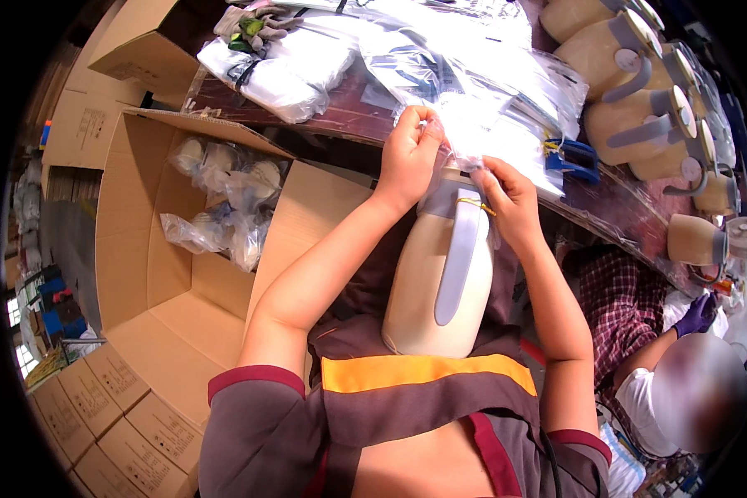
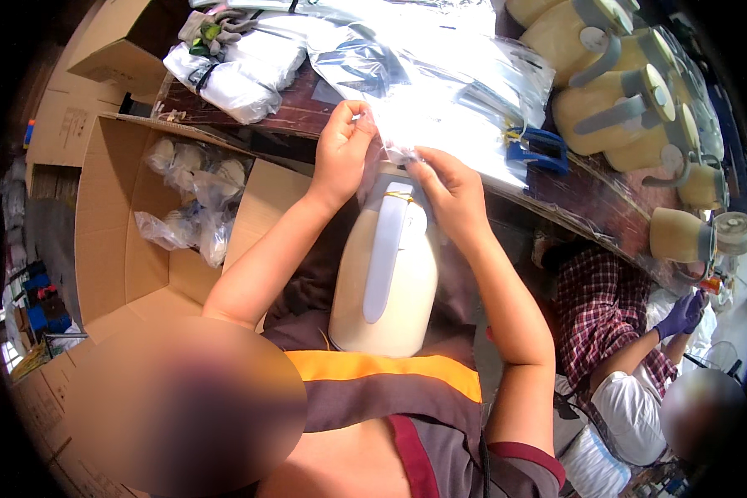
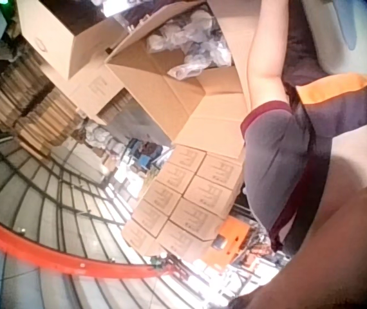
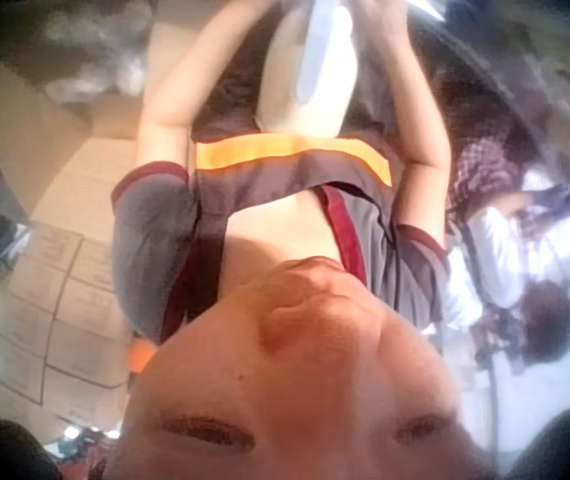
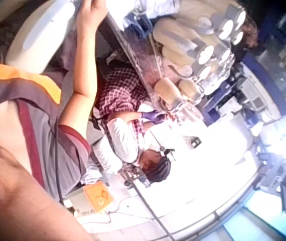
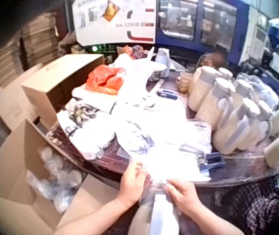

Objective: The person places thermal flasks into individual plastic bags and then puts the bagged flasks into a large cardboard box.

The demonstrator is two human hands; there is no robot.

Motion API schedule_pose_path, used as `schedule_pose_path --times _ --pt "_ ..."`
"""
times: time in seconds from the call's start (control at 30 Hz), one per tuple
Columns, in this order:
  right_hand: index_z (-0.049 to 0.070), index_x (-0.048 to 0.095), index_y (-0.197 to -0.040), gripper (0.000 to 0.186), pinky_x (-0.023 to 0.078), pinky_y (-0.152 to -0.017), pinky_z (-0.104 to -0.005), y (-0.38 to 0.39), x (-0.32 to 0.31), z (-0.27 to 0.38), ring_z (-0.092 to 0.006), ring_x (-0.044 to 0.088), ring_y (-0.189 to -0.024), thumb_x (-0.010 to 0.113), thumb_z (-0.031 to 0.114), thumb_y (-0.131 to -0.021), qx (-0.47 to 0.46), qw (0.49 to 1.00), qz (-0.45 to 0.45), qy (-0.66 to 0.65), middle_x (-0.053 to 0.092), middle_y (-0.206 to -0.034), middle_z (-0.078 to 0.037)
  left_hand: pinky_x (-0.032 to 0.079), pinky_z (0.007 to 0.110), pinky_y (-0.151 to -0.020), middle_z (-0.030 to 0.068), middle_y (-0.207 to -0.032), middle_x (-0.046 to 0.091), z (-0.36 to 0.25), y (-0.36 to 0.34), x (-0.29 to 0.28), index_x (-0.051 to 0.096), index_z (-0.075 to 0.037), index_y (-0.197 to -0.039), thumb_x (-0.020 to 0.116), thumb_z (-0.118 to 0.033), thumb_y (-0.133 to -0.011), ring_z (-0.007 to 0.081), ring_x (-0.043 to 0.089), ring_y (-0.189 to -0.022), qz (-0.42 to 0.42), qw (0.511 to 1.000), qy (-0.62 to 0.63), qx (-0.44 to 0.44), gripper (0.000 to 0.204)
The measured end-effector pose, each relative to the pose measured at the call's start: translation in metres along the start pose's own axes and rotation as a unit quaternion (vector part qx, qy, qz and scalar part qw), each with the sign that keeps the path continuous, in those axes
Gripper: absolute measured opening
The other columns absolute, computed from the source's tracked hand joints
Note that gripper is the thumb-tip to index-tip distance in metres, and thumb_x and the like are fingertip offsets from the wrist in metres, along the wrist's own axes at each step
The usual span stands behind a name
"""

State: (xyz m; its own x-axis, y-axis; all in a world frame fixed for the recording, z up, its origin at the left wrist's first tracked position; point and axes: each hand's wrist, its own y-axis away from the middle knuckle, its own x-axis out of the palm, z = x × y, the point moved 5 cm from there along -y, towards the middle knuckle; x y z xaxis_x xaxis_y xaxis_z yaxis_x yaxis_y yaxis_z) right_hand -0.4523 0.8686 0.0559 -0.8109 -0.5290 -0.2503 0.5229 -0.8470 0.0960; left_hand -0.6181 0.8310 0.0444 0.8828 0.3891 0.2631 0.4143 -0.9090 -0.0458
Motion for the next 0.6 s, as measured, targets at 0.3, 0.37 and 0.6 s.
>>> schedule_pose_path --times 0.3,0.37,0.6 --pt "0.001 0.064 -0.109 0.027 0.046 -0.078 -0.0247 -0.003 -0.004 0.012 -0.0105 0.058 -0.085 0.063 0.017 -0.088 -0.004 0.998 0.026 0.056 0.067 -0.092 -0.007 0.041 0.019 -0.059 0.001 -0.08 0.058 0.006 -0.001 0.001 0.047 -0.005 -0.106 0.046 -0.015 -0.098 0.0026 0.051 -0.068 0.001 1.0 0.006 -0.001 0.013" --pt "0.0 0.064 -0.109 0.026 0.046 -0.077 -0.0243 -0.005 -0.007 0.012 -0.01 0.058 -0.084 0.063 0.015 -0.088 0.0 0.998 0.04 0.05 0.066 -0.092 -0.006 0.041 0.019 -0.059 0.0009 -0.079 0.058 0.006 -0.004 0.001 0.047 -0.005 -0.106 0.046 -0.015 -0.098 0.0027 0.051 -0.068 0.001 1.0 -0.003 0.001 0.013" --pt "-0.002 0.063 -0.11 0.026 0.045 -0.081 -0.0234 -0.006 -0.004 0.02 -0.0101 0.058 -0.089 0.061 0.013 -0.089 -0.015 0.993 0.109 0.034 0.066 -0.098 -0.006 0.042 0.02 -0.06 0.0014 -0.082 0.058 0.002 -0.01 0.002 0.047 -0.004 -0.107 0.045 -0.014 -0.098 0.0037 0.052 -0.071 0.009 0.999 -0.044 -0.001 0.013"
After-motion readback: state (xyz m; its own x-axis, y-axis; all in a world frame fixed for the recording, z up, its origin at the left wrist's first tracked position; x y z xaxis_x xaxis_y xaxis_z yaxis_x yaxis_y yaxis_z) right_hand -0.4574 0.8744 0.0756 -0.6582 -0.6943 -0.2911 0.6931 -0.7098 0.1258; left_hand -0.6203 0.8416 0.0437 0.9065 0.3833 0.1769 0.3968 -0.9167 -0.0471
